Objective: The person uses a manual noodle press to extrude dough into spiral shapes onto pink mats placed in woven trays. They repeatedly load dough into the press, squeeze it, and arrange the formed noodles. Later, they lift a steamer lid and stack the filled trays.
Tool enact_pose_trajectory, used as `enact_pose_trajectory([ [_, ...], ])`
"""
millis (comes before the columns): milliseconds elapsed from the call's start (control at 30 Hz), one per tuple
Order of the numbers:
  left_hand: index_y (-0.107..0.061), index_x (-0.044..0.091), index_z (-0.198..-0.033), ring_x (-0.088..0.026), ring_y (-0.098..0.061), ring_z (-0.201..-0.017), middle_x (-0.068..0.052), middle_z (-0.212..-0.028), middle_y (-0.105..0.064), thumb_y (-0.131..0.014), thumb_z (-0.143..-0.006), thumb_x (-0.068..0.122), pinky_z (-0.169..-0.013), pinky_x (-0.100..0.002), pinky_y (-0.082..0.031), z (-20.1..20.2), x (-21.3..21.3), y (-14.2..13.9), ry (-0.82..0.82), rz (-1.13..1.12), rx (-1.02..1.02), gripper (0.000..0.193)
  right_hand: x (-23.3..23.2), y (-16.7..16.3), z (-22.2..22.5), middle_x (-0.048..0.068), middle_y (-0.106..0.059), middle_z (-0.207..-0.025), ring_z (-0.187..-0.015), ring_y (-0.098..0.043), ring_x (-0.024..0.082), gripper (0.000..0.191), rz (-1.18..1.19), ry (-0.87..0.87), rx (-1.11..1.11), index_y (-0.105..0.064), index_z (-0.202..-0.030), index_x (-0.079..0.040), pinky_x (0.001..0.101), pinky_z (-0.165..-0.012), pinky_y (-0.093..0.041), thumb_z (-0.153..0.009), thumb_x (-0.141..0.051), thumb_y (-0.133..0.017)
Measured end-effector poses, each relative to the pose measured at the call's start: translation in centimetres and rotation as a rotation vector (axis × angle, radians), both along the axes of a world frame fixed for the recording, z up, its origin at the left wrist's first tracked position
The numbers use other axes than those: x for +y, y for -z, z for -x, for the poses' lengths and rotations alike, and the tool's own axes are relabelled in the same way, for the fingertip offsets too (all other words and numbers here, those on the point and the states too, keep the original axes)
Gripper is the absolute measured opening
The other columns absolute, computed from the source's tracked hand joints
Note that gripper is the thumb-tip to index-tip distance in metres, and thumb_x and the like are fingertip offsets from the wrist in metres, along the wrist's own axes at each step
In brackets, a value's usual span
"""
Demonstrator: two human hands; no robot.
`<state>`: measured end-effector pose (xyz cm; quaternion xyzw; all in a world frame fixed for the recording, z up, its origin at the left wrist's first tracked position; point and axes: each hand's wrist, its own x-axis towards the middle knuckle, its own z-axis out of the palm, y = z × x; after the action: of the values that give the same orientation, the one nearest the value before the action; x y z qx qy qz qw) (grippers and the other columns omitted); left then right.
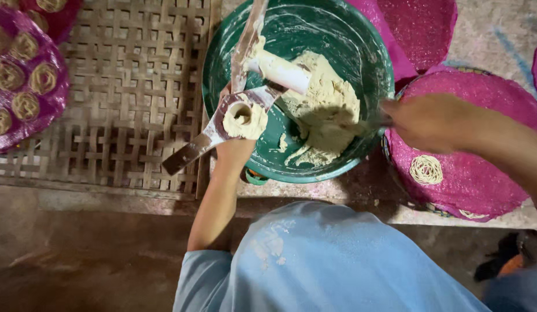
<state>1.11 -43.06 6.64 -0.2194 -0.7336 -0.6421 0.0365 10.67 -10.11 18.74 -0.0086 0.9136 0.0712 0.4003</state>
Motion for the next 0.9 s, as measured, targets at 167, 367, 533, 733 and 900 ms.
enact_pose_trajectory([
  [167,-0.050,0.003,-0.145,-0.016,-0.067,-0.088,-0.010,-0.109,-0.068,-0.053,-0.107,0.014,-0.076,-0.029,-0.057,-0.9,0.4,1.6,0.074,-0.310,-0.302,0.039,-3.6,-0.5,-2.5,0.016,-0.075,-0.097,-0.094,-0.076,0.035,0.027,-0.125,-0.063,-0.092,-0.067,-0.113,-0.010,0.0518,-0.079,-0.061,-0.094,-0.019,-0.051],
  [367,-0.048,0.003,-0.149,-0.017,-0.066,-0.098,-0.012,-0.120,-0.067,-0.050,-0.109,0.019,-0.085,-0.030,-0.056,-0.8,0.6,2.8,0.135,-0.648,-0.561,0.042,-7.2,4.5,-3.5,0.018,-0.073,-0.100,-0.096,-0.074,0.037,0.042,0.130,0.065,-0.122,-0.066,-0.125,-0.021,0.0503,-0.083,-0.059,-0.084,-0.014,-0.060],
  [533,-0.049,0.004,-0.149,-0.014,-0.067,-0.103,-0.010,-0.125,-0.068,-0.061,-0.106,0.016,-0.090,-0.027,-0.055,-1.1,0.1,1.9,-0.007,-0.206,-0.258,0.046,-7.5,4.7,-3.9,0.018,-0.074,-0.097,-0.095,-0.074,0.037,0.029,0.209,0.072,-0.114,-0.068,-0.120,-0.018,0.0508,-0.082,-0.058,-0.094,-0.022,-0.055],
  [733,-0.053,0.005,-0.147,-0.010,-0.067,-0.108,-0.009,-0.131,-0.068,-0.075,-0.100,0.011,-0.096,-0.024,-0.054,-1.5,0.1,0.4,-0.122,-0.031,-0.111,0.053,-6.6,5.7,-3.0,0.013,-0.076,-0.094,-0.087,-0.076,0.034,0.027,0.052,-0.058,0.034,-0.066,-0.117,-0.016,0.0504,-0.070,-0.060,-0.093,-0.021,-0.055],
  [900,-0.054,0.005,-0.146,-0.012,-0.067,-0.109,-0.008,-0.130,-0.069,-0.077,-0.097,0.013,-0.096,-0.025,-0.054,-1.8,0.0,0.0,-0.091,-0.049,-0.129,0.055,-8.7,8.3,-3.8,0.014,-0.076,-0.091,-0.085,-0.076,0.031,0.021,0.073,-0.167,-0.038,-0.077,-0.096,-0.013,0.0462,-0.071,-0.060,-0.090,-0.025,-0.060],
])
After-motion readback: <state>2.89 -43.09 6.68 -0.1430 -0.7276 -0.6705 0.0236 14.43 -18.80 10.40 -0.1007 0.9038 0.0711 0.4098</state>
